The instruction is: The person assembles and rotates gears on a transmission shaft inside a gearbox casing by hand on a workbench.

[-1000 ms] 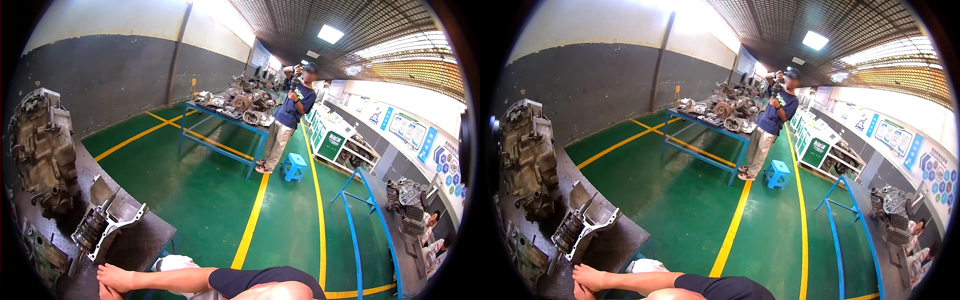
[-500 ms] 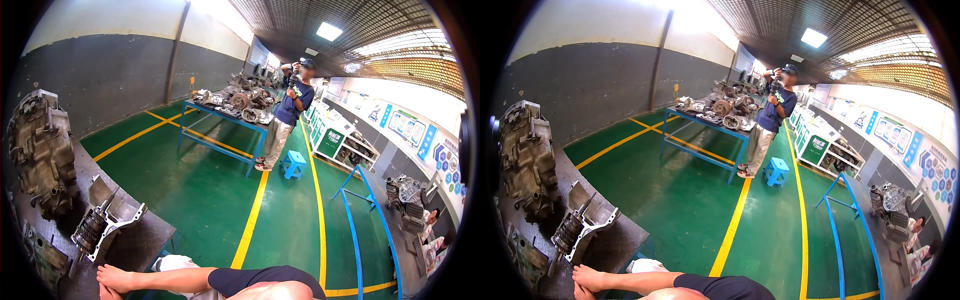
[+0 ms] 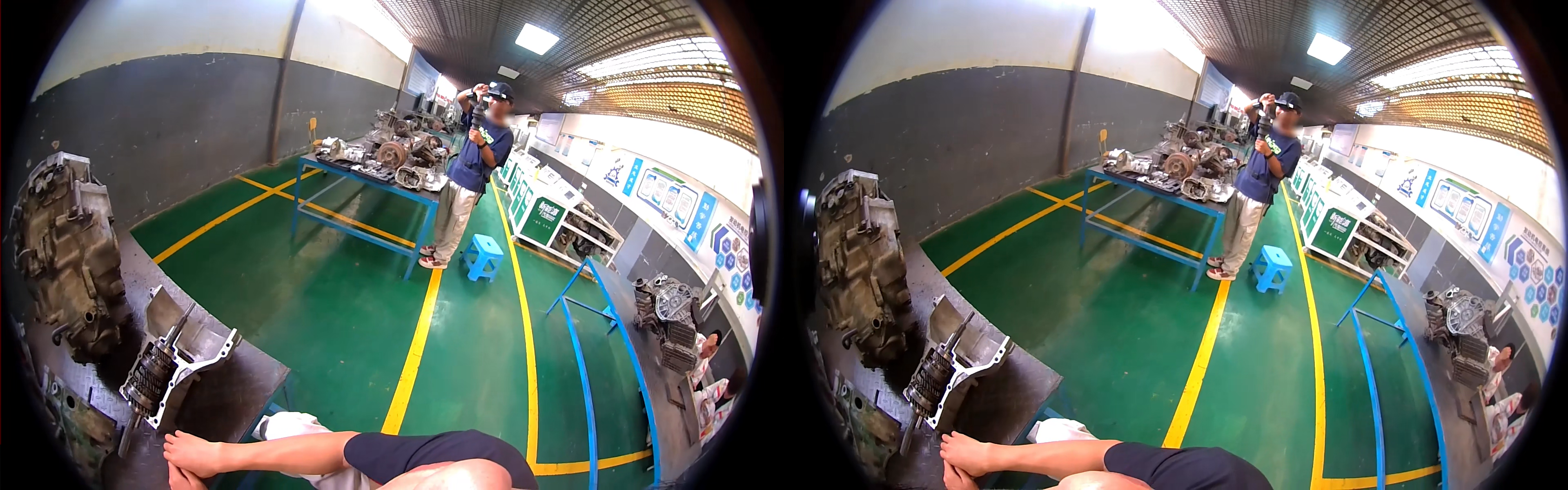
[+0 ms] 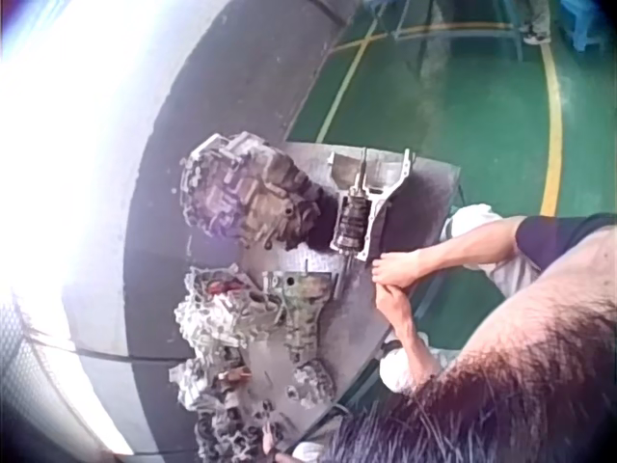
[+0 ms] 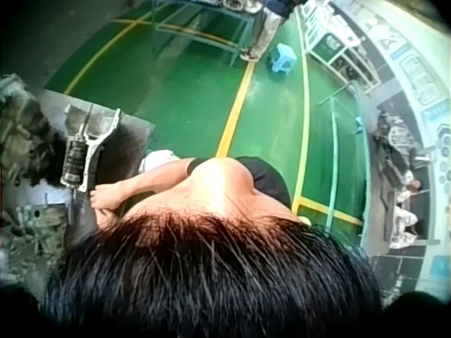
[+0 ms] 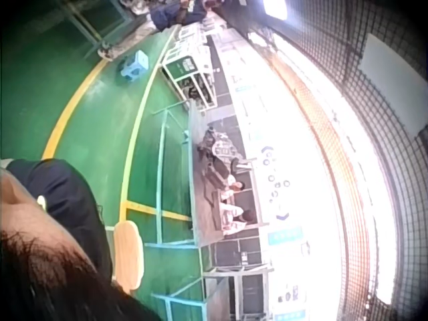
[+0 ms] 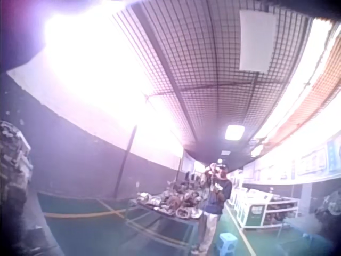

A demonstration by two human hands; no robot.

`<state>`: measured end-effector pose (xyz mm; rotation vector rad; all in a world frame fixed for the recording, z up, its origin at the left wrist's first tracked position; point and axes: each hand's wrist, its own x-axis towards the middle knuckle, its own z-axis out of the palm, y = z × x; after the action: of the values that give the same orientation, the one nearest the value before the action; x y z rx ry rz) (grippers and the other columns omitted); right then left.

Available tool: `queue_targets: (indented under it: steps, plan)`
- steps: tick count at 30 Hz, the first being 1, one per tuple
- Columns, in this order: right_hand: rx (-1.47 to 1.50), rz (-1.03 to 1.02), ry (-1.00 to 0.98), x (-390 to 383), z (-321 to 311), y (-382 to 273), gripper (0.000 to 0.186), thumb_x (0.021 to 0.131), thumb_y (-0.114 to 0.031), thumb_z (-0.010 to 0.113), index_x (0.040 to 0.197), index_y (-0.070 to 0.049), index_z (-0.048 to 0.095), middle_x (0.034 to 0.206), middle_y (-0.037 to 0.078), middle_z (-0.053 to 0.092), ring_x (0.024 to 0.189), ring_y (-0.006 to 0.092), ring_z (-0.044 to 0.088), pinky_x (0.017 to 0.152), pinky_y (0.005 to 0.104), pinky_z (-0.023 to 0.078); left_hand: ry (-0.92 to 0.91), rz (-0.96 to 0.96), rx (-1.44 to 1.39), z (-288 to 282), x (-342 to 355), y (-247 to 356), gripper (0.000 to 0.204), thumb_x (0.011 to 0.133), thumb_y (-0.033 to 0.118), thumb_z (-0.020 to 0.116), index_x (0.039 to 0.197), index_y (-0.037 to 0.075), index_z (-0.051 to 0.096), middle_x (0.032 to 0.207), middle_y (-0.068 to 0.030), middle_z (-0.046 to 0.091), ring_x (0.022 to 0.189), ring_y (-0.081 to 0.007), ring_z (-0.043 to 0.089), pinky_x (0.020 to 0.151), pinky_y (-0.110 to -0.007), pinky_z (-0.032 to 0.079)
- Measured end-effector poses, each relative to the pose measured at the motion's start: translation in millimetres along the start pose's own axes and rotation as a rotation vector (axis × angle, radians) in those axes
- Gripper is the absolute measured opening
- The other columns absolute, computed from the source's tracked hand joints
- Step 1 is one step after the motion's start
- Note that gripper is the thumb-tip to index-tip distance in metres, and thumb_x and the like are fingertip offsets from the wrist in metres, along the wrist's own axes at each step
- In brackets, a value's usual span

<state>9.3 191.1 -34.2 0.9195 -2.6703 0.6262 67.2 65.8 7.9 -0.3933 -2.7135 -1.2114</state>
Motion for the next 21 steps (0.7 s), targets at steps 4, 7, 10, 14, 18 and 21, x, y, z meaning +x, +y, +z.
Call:
queue_targets:
  steps: [4, 7, 10, 14, 18, 21]
  plan:
    - [0.007, -0.001, 0.006, 1.4, 5.3, 0.7, 0.027, 0.081, -0.021, 0.068, 0.098, 0.000, 0.070, 0.106, 0.014, 0.069, 0.112, 0.0316, 0.059, 0.092, 0.0427, 0.047, -0.021, -0.030, -0.025, -2.9, -0.5, 5.8, 0.041, 0.105, 0.026, 0.045, 0.129, -0.002, 0.062, 0.114, -0.0312, 0.068, 0.103, -0.0491, 0.065, 0.085, -0.051, 0.052]
    - [0.004, -0.001, 0.007, 2.5, 6.6, -0.1, 0.027, 0.081, -0.022, 0.068, 0.097, 0.000, 0.070, 0.106, 0.014, 0.069, 0.113, 0.0317, 0.059, 0.093, 0.0431, 0.047, 0.004, 0.028, 0.004, 0.4, 0.2, -6.1, 0.041, 0.105, 0.026, 0.045, 0.129, -0.003, 0.061, 0.114, -0.0312, 0.067, 0.104, -0.0491, 0.065, 0.086, -0.051, 0.052]
    - [-0.002, 0.001, 0.008, 2.3, 7.9, 0.8, 0.027, 0.081, -0.022, 0.068, 0.098, 0.000, 0.070, 0.107, 0.014, 0.069, 0.113, 0.0318, 0.059, 0.093, 0.0435, 0.047, 0.004, 0.029, 0.024, 1.2, 0.8, -7.2, 0.042, 0.106, 0.026, 0.044, 0.129, -0.003, 0.061, 0.115, -0.0312, 0.067, 0.105, -0.0491, 0.064, 0.087, -0.050, 0.052]
    - [-0.004, 0.006, -0.001, 2.2, 5.6, 0.4, 0.028, 0.082, -0.022, 0.068, 0.099, 0.000, 0.070, 0.107, 0.014, 0.069, 0.114, 0.0321, 0.059, 0.094, 0.0437, 0.047, -0.017, -0.009, 0.005, -1.2, -0.5, -0.9, 0.042, 0.105, 0.027, 0.044, 0.130, -0.003, 0.061, 0.116, -0.0317, 0.067, 0.105, -0.0494, 0.064, 0.088, -0.050, 0.052]
    - [0.021, 0.007, -0.015, 3.0, -1.8, -5.8, 0.029, 0.082, -0.022, 0.068, 0.100, 0.000, 0.070, 0.108, 0.015, 0.069, 0.114, 0.0324, 0.059, 0.095, 0.0437, 0.046, 0.366, 0.794, 0.131, 17.4, 15.6, -53.7, 0.043, 0.105, 0.027, 0.045, 0.130, -0.003, 0.061, 0.116, -0.0322, 0.066, 0.106, -0.0498, 0.063, 0.088, -0.050, 0.052]
    - [0.022, 0.007, -0.021, -0.3, -5.0, -1.3, 0.027, 0.084, -0.022, 0.066, 0.098, 0.001, 0.069, 0.106, 0.016, 0.068, 0.114, 0.0334, 0.059, 0.094, 0.0423, 0.047, 0.001, 0.012, -0.002, 3.3, 0.3, -4.5, 0.043, 0.105, 0.028, 0.045, 0.130, -0.002, 0.061, 0.116, -0.0320, 0.066, 0.106, -0.0503, 0.063, 0.087, -0.051, 0.051]
